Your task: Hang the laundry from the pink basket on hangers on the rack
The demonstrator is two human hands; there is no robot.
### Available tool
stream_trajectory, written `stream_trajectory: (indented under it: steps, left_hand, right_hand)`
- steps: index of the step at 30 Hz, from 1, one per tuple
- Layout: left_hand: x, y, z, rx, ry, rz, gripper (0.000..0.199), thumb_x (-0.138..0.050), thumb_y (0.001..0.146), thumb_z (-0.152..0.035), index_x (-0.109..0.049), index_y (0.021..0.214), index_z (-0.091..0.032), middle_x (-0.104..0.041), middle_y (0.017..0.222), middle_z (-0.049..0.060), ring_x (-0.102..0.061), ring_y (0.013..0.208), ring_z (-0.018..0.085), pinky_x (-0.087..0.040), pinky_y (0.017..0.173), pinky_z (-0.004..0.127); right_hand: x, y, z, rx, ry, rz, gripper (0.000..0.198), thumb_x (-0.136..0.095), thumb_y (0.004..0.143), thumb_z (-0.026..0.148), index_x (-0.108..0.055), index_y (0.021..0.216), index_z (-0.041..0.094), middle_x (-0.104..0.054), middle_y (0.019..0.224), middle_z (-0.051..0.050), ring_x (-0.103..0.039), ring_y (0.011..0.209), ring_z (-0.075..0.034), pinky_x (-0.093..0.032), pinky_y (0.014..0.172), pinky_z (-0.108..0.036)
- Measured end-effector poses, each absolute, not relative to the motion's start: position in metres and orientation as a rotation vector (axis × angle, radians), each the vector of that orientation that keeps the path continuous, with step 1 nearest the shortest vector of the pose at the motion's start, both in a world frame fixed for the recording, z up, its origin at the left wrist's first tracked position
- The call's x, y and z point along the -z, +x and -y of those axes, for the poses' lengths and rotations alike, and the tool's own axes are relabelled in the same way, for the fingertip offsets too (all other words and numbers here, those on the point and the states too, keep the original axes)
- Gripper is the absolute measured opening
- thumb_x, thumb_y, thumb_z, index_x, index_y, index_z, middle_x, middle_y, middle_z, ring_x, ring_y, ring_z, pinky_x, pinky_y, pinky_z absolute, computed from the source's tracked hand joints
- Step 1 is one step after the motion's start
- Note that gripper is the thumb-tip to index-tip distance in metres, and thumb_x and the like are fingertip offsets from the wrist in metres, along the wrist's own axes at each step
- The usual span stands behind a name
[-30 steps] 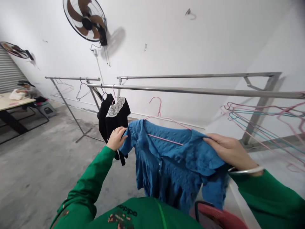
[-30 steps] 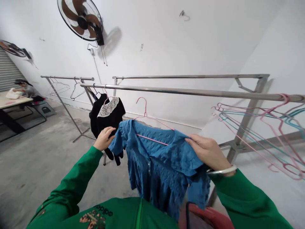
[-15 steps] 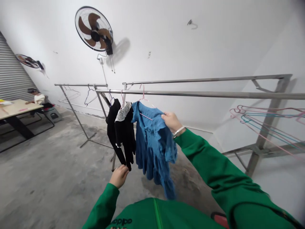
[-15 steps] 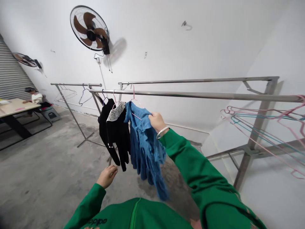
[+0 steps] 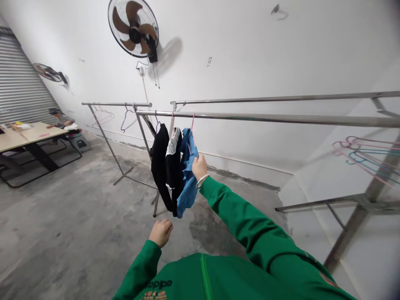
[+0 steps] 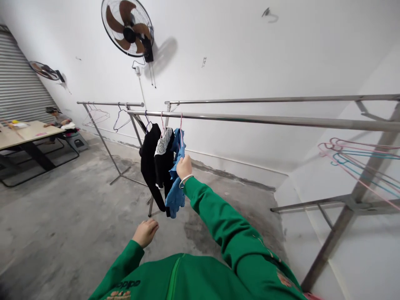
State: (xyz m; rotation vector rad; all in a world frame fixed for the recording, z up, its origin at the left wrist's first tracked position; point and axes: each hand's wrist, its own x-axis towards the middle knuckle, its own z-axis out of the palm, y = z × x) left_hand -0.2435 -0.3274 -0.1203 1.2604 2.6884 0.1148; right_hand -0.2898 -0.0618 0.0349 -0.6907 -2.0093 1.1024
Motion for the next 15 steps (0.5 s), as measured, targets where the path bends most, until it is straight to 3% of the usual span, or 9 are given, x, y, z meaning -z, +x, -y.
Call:
stream_trajectory:
  steps: [4, 8, 12, 15]
  left_hand:
    - [0.119, -0.236, 0.318, -0.058, 1.27, -2.578, 0.032, -0.035, 0.099, -0.023, -0.066, 0.098, -0.017, -0.069, 0.104, 0.01, -0.067, 0.099, 0.023, -0.047, 0.087, 0.034]
    - [0.125, -0.229, 0.301, 0.002, 1.347, -2.425, 0.027, -0.041, 0.097, -0.024, -0.067, 0.098, -0.017, -0.069, 0.105, 0.01, -0.067, 0.098, 0.023, -0.048, 0.086, 0.033]
    - [0.129, -0.219, 0.273, 0.133, 1.481, -2.206, 0.027, -0.041, 0.098, -0.024, -0.066, 0.101, -0.016, -0.069, 0.11, 0.012, -0.065, 0.103, 0.023, -0.047, 0.091, 0.035]
    - [0.134, -0.204, 0.241, 0.285, 1.601, -2.009, 0.031, -0.035, 0.1, -0.025, -0.062, 0.111, -0.017, -0.066, 0.117, 0.013, -0.064, 0.108, 0.024, -0.046, 0.094, 0.036]
  right_hand:
    - [-0.006, -0.278, 0.078, -1.062, -0.44, 2.12, 0.03, -0.048, 0.089, 0.032, -0.054, 0.113, 0.014, -0.062, 0.111, -0.016, -0.06, 0.102, -0.026, -0.047, 0.095, -0.041]
    - [0.066, -0.224, 0.083, -0.922, -0.184, 2.385, 0.036, -0.056, 0.088, 0.033, -0.056, 0.119, 0.014, -0.061, 0.115, -0.014, -0.062, 0.094, -0.02, -0.05, 0.094, -0.039]
    - [0.151, -0.12, 0.067, -1.088, -0.365, 2.647, 0.016, -0.067, 0.086, 0.032, -0.065, 0.09, 0.017, -0.065, 0.082, -0.002, -0.06, 0.066, -0.012, -0.054, 0.066, -0.026]
    - [0.193, -0.019, 0.053, -1.123, -0.727, 2.384, 0.023, -0.058, 0.094, 0.038, -0.065, 0.102, 0.018, -0.066, 0.099, -0.004, -0.063, 0.083, -0.013, -0.055, 0.074, -0.027]
